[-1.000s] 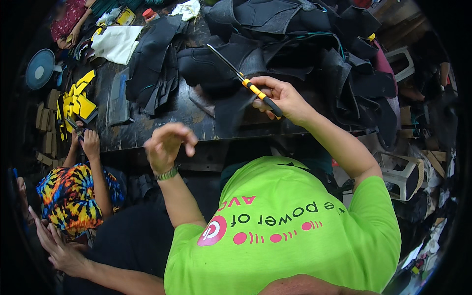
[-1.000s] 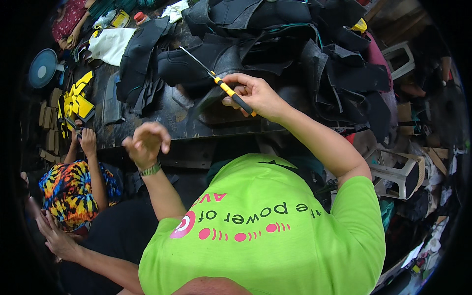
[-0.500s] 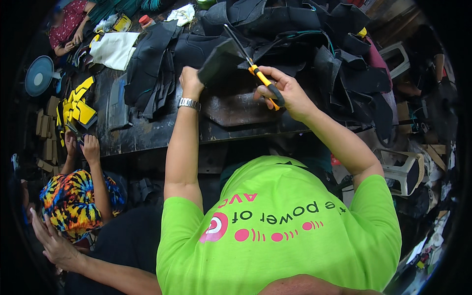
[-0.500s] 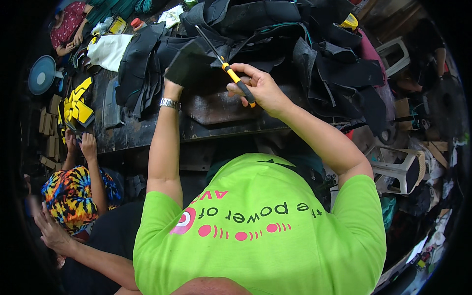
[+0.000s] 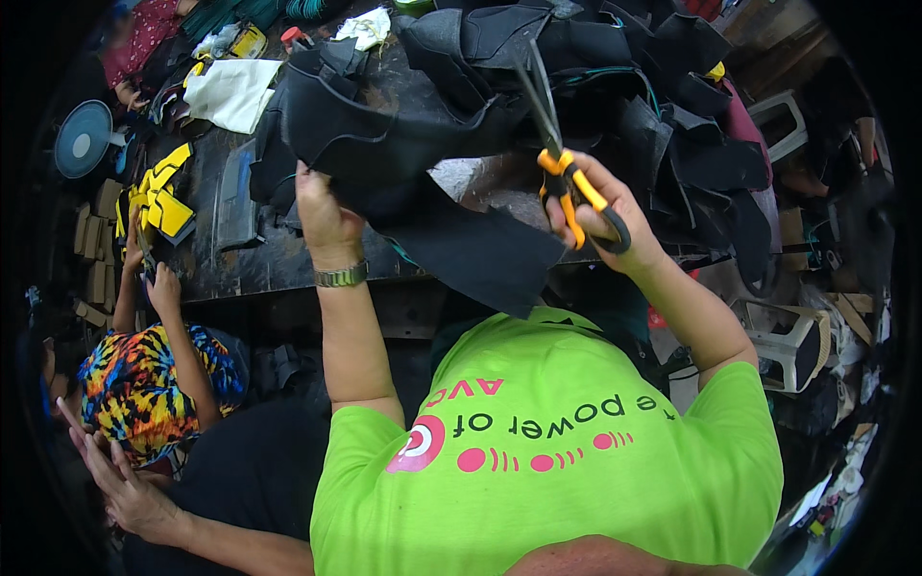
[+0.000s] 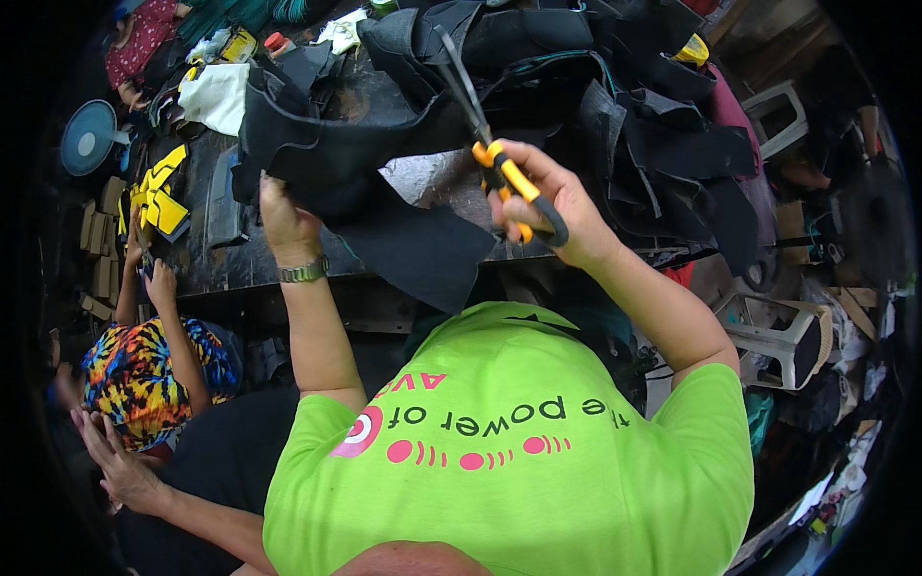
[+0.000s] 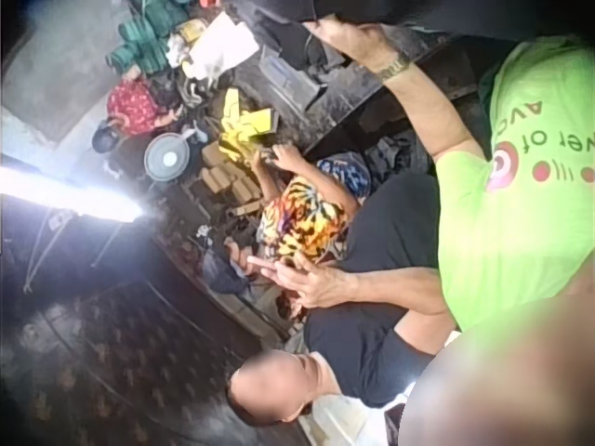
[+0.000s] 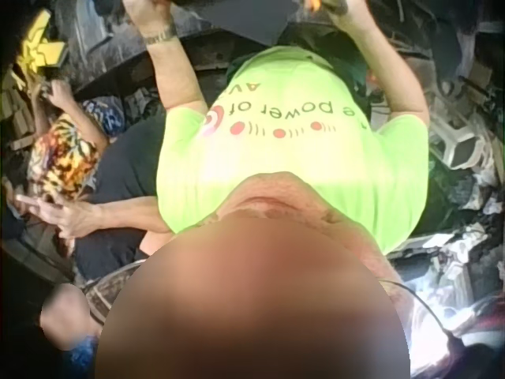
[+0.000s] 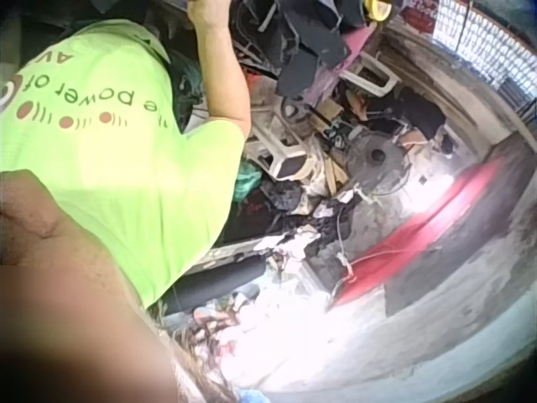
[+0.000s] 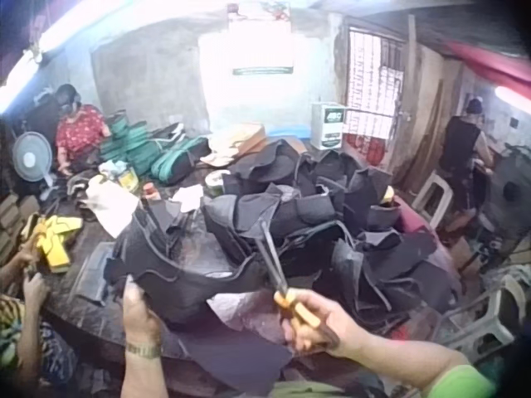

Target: The person uses shears to cut black fabric pieces on a cluttered workbench. They repeatedly pick up fabric, trim edges, and place cut pieces back on the table. A second person is visible nearby, also cutting fabric.

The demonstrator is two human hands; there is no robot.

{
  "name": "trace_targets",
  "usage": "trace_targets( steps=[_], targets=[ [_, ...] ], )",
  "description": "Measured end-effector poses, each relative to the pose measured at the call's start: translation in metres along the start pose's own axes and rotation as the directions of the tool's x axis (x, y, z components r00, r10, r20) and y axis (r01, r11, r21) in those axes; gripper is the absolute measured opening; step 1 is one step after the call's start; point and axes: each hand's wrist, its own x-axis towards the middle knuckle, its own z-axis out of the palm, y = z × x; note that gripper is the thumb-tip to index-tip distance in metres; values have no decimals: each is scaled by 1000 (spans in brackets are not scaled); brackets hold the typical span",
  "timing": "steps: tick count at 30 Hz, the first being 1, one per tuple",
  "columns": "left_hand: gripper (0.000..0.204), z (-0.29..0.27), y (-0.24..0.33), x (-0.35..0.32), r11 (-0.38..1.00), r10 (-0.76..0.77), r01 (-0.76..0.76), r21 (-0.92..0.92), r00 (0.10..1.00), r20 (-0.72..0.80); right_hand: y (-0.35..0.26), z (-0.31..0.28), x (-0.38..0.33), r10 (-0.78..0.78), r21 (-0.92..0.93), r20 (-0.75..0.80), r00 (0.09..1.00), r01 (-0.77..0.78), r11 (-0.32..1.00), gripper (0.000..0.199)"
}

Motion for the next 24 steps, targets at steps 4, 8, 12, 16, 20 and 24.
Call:
trace_targets(
  steps=[4,8,12,16,20,24],
  targets=[
    [47,7,-9,-19,969,-190,216,-118,962,198,1,15,-10,149,116,214,965,-176,977,67],
    [60,3,-14,-34,919,-243,340,-198,886,394,-1,22,-11,163,134,207,965,-193,972,65],
    [73,22,0,-40,965,-213,217,146,976,-39,-8,21,-9,82,96,130,988,-95,991,62],
    [96,62,41,-19,622,413,-570,538,822,393,-23,21,-18,-56,24,108,993,54,998,65],
    [108,84,59,-17,-33,222,-708,705,683,696,-28,25,-26,53,17,275,960,-60,998,70],
    [114,80,38,-21,288,-262,-515,807,768,584,-13,19,-23,211,-53,181,961,-205,977,60]
  ],
)
